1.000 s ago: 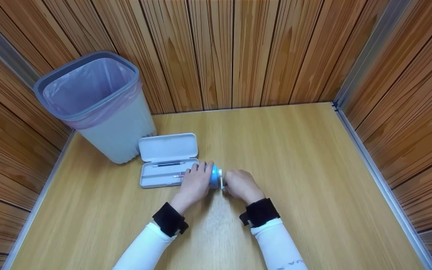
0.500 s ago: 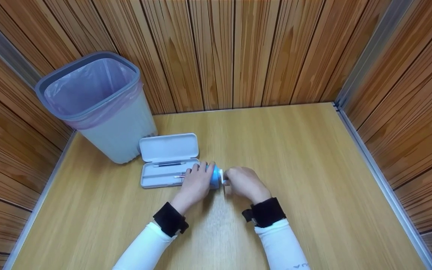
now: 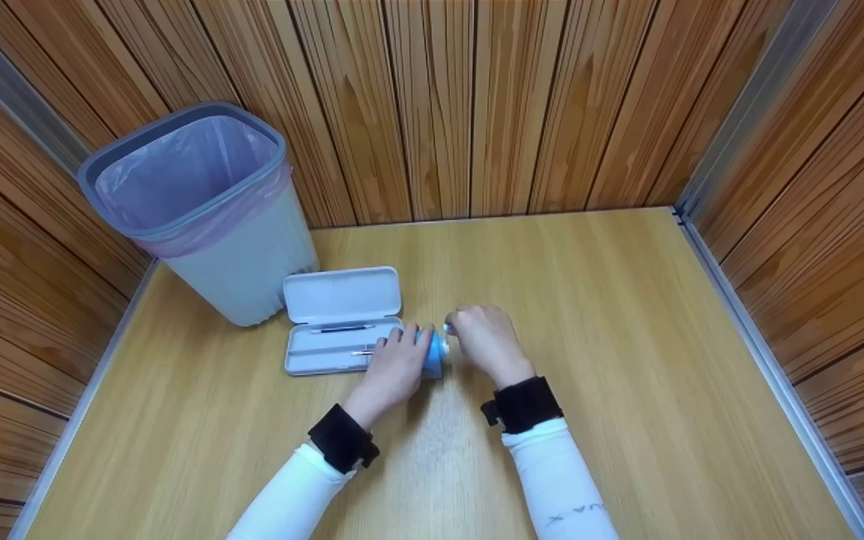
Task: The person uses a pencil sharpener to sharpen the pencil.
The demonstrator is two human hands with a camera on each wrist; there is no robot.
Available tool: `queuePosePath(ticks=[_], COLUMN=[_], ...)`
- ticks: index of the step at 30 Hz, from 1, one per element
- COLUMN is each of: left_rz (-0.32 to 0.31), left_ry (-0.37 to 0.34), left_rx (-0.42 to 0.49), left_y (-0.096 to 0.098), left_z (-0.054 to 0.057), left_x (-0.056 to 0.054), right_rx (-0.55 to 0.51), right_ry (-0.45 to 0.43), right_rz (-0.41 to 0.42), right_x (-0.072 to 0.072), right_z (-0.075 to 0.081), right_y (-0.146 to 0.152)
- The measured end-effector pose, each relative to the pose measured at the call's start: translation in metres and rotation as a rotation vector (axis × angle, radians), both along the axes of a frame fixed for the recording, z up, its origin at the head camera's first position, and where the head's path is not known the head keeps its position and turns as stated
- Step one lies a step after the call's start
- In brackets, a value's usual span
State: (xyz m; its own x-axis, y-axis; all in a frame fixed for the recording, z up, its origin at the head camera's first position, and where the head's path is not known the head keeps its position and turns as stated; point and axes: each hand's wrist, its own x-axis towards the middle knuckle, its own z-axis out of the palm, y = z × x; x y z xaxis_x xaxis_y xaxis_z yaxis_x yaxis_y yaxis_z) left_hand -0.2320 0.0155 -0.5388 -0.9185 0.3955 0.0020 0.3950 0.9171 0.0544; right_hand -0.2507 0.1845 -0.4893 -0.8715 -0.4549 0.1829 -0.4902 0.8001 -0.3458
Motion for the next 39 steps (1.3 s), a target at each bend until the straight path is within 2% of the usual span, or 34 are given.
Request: queuePosePath(ticks=[7,17,26,34,39], left_rz=[0.001,-0.005,0.004,-0.033,-0.030], left_ry=[-0.009,0.002,-0.043,0.082,0.050], left_rx=[-0.018,-0.002,0.019,0.013,0.022], left_y=[0.001,0.001,0.001,-0.002,-0.002], left_z=[-0.001,-0.003,-0.001,-0.007,-0.006], left_x=[0.001,0.001,0.000,0.000,0.000], right_rx=[-0.019,0.015,0.036,0.043,0.038], right_ry=[0.018,-0.104,-0.164,-0.106,-0.127], right_rz=[-0.035,-0.135,-0.155,-0.139,-0.144], right_x=[-0.011,-0.020,-0.027,-0.028,-0.030], right_z=[-0.010,-0.018,-0.023,-0.026,-0.026], right_y=[-0.001,-0.002,-0.004,-0.004,-0.004])
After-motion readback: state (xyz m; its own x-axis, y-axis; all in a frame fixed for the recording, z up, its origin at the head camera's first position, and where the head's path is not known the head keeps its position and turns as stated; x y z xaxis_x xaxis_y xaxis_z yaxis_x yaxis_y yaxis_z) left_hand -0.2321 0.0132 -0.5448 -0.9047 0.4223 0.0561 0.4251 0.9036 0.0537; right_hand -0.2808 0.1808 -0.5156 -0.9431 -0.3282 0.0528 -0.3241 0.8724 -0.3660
